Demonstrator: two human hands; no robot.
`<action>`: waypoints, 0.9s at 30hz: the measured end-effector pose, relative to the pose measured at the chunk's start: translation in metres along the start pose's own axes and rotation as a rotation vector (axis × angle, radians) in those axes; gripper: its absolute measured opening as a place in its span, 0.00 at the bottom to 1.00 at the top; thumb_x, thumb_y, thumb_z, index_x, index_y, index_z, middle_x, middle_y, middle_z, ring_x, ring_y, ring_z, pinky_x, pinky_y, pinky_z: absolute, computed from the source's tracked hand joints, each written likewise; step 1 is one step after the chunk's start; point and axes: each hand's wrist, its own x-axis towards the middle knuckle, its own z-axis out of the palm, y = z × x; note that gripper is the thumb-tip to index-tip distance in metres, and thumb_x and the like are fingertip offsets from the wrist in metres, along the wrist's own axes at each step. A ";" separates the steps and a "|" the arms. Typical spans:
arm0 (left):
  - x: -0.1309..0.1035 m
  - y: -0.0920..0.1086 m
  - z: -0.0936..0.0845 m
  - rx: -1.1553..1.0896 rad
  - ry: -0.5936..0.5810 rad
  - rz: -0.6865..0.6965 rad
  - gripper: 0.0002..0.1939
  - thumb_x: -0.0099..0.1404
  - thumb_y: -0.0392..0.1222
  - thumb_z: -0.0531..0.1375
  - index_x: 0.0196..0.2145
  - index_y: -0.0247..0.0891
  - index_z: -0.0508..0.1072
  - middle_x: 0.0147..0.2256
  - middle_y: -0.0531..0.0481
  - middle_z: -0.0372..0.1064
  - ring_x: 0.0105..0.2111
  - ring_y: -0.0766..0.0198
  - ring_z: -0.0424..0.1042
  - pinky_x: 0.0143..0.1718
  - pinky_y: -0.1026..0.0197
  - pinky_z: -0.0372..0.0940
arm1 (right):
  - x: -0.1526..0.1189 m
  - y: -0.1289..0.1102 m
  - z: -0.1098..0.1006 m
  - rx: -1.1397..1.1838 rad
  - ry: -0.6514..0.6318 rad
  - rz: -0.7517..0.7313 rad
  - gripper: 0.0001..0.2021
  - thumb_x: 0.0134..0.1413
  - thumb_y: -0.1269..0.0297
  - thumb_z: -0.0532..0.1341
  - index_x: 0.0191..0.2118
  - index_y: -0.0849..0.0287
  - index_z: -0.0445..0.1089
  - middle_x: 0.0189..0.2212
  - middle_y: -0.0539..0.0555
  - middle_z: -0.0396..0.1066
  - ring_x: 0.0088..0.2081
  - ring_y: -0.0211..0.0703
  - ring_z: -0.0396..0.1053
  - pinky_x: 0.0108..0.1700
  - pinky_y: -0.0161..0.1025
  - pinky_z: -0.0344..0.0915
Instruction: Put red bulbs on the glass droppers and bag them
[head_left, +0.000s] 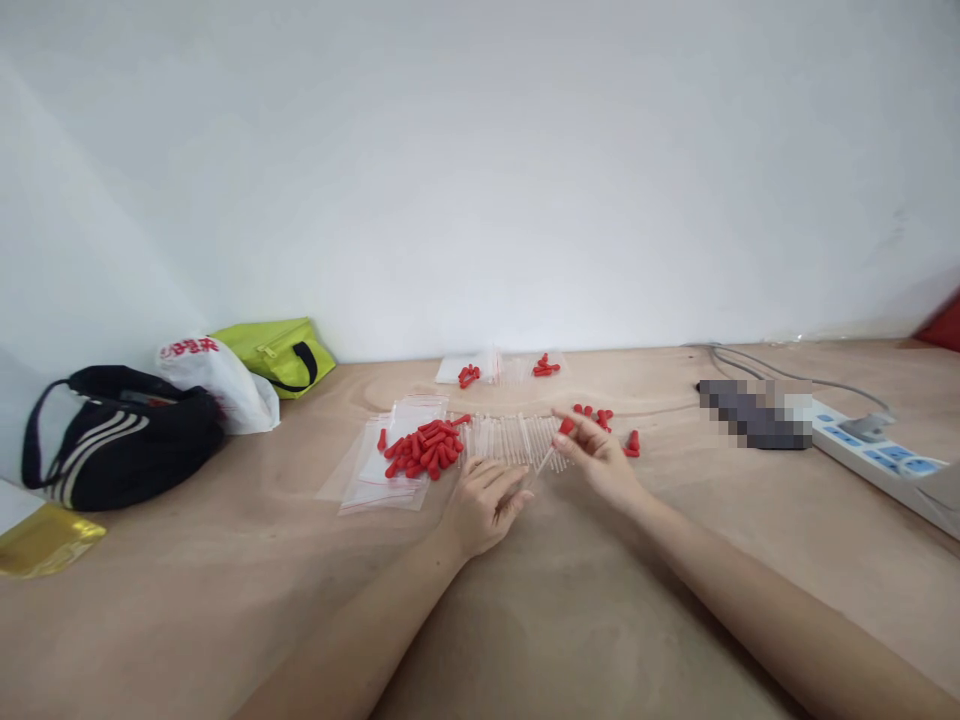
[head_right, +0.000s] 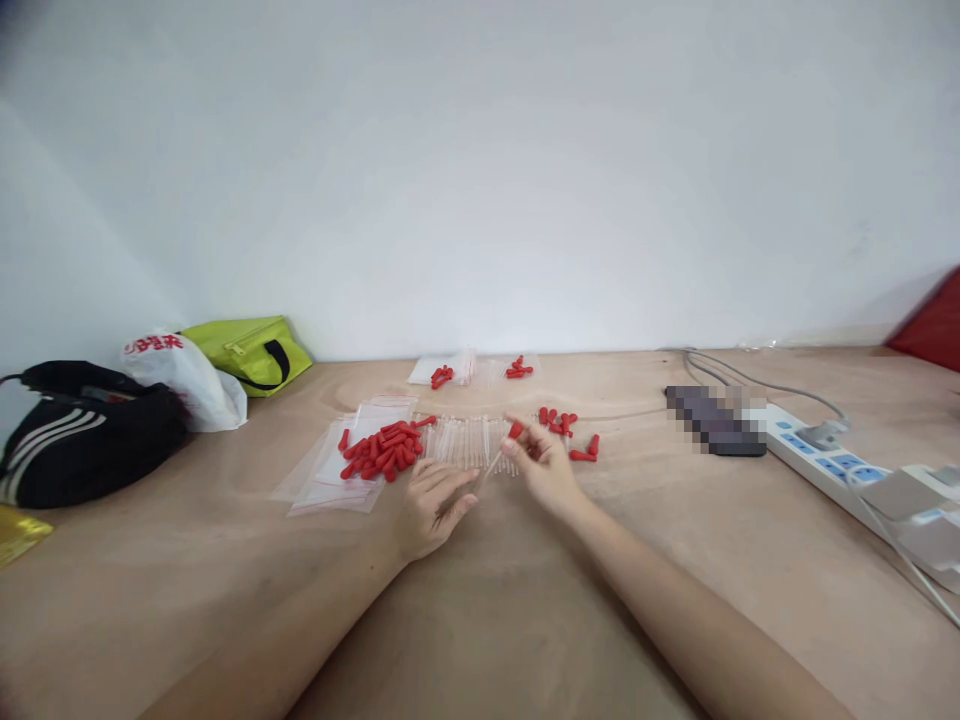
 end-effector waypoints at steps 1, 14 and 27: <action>0.000 0.000 -0.001 0.009 -0.005 -0.009 0.11 0.63 0.43 0.51 0.39 0.37 0.69 0.33 0.48 0.73 0.34 0.62 0.69 0.39 0.57 0.56 | 0.008 -0.001 -0.010 -0.032 0.047 0.021 0.22 0.46 0.52 0.57 0.46 0.57 0.63 0.21 0.45 0.60 0.24 0.35 0.61 0.25 0.33 0.59; 0.005 0.004 -0.003 0.051 -0.124 -0.083 0.07 0.59 0.38 0.56 0.36 0.39 0.70 0.36 0.49 0.70 0.38 0.59 0.65 0.40 0.54 0.55 | 0.039 0.026 -0.065 -0.604 0.294 0.293 0.17 0.38 0.55 0.62 0.34 0.59 0.63 0.24 0.52 0.70 0.25 0.40 0.67 0.26 0.34 0.59; 0.005 0.004 -0.004 0.112 -0.145 -0.164 0.05 0.58 0.38 0.56 0.32 0.40 0.72 0.37 0.50 0.69 0.39 0.60 0.65 0.42 0.53 0.53 | 0.039 0.016 -0.096 -1.026 -0.049 0.408 0.10 0.38 0.58 0.60 0.30 0.53 0.72 0.29 0.50 0.73 0.32 0.43 0.69 0.31 0.35 0.57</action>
